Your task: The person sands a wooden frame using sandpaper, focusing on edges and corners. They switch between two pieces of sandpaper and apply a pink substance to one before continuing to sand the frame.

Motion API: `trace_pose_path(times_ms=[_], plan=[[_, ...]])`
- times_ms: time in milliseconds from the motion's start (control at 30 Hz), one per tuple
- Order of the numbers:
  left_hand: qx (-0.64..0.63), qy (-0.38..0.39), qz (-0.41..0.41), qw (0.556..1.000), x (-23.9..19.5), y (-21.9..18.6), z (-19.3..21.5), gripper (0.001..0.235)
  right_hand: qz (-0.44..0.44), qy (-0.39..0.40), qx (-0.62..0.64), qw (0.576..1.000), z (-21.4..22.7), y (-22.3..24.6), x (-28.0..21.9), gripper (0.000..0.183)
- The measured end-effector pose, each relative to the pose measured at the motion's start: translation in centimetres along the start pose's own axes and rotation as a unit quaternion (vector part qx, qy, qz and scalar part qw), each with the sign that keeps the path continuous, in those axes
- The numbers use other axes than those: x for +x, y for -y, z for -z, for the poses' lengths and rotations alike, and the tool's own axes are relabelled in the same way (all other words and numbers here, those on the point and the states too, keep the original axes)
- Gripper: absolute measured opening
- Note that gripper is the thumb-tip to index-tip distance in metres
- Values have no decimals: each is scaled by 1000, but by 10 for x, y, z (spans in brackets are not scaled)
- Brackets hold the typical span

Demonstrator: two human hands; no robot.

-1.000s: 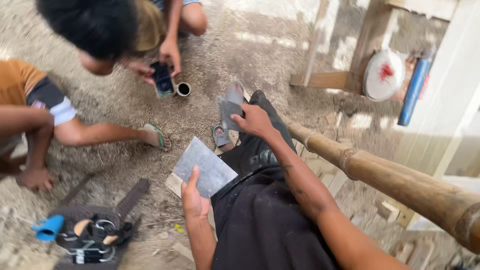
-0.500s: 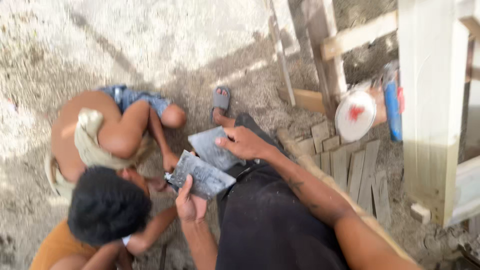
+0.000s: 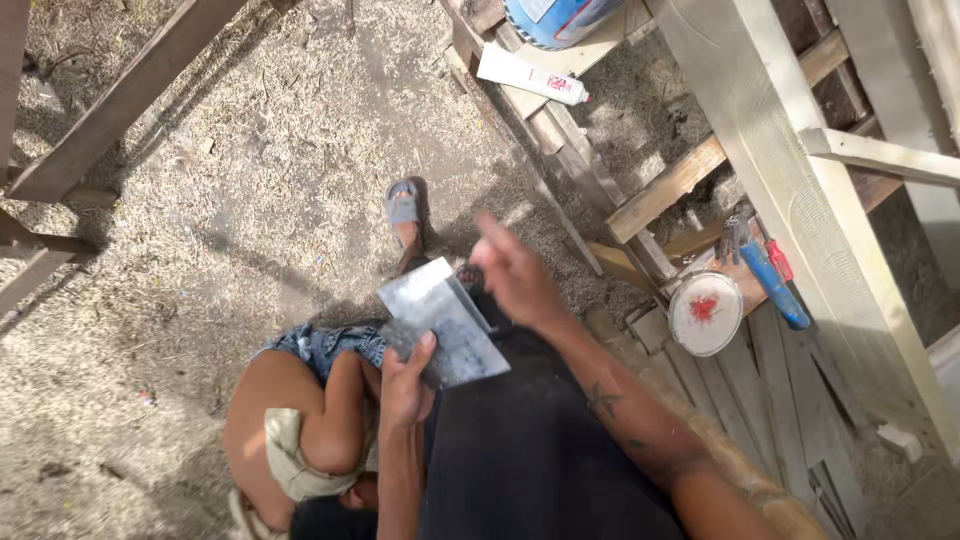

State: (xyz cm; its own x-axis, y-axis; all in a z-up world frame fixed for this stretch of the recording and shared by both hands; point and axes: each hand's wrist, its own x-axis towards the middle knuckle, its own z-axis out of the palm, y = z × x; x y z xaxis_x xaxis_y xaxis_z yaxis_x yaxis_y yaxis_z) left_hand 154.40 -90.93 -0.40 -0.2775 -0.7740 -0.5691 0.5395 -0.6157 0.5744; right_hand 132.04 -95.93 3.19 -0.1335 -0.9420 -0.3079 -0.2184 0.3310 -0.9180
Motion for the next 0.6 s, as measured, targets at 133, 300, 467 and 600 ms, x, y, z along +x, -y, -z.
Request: trace_pose_path(times_ms=[133, 300, 467, 600], plan=[[-17, 41, -19, 999, 52, -82, -24, 45, 73, -365, 47, 927, 79, 14, 89, 81], [9, 35, -43, 998, 150, -183, -68, 48, 168, -420, -275, 848, 157, 50, 159, 52], [41, 65, -76, 994, 218, -247, -99, 49, 43, -460, -77, 883, 173, 59, 177, 35], [71, 75, -107, 989, 271, -264, -145, 58, 53, -506, 69, 858, 179, 70, 198, 33]])
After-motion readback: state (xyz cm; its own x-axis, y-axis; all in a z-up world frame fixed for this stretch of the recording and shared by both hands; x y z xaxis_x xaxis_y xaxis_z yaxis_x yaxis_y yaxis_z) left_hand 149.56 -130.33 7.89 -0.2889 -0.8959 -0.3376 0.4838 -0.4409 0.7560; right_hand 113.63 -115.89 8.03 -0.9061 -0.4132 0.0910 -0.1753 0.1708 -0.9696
